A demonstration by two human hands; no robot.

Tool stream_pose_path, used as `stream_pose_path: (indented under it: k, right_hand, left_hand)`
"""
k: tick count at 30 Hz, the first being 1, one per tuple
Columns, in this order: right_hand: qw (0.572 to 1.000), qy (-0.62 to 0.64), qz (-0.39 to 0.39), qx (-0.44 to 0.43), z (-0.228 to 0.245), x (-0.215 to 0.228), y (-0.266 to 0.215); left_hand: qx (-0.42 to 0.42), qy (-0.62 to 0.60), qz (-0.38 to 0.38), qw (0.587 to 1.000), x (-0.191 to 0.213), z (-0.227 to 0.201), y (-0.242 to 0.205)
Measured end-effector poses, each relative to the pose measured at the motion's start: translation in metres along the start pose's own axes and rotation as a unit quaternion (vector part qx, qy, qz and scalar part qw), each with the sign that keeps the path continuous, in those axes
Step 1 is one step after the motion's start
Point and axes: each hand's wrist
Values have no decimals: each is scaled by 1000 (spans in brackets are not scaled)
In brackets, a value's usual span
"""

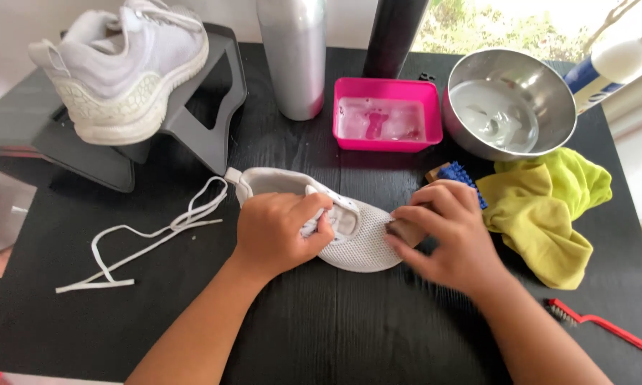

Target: Scrubbing the mesh upper of a white sneaker with a brush and soapy water, then wiping it clean with a cloth.

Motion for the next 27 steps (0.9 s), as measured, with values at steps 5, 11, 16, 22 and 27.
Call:
stream_pose_path:
  k: [5, 11, 16, 22, 27]
  right_hand:
    - [988, 100, 77, 87, 45, -30, -6]
    - [999, -7, 32, -22, -3, -23, 3]
    - [991, 95, 92, 28, 35, -24, 17]
    - [996, 20, 87, -16, 37, -19, 20]
    - [994, 47, 97, 3, 23, -18, 17]
  left_hand:
    - [-8, 10, 2, 1000, -1, 2, -1]
    - [-21, -7, -4, 1000, -2, 4, 1]
    - [-35, 0, -8, 999, -2, 4, -2]
    - [-37, -22, -2, 999, 0, 5, 0]
    - [-39, -25, 1, 999, 1, 5, 0]
Point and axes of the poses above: each hand's wrist, its own y-axis towards the middle knuckle, its own x-axis out of the back of the hand, z = x × y
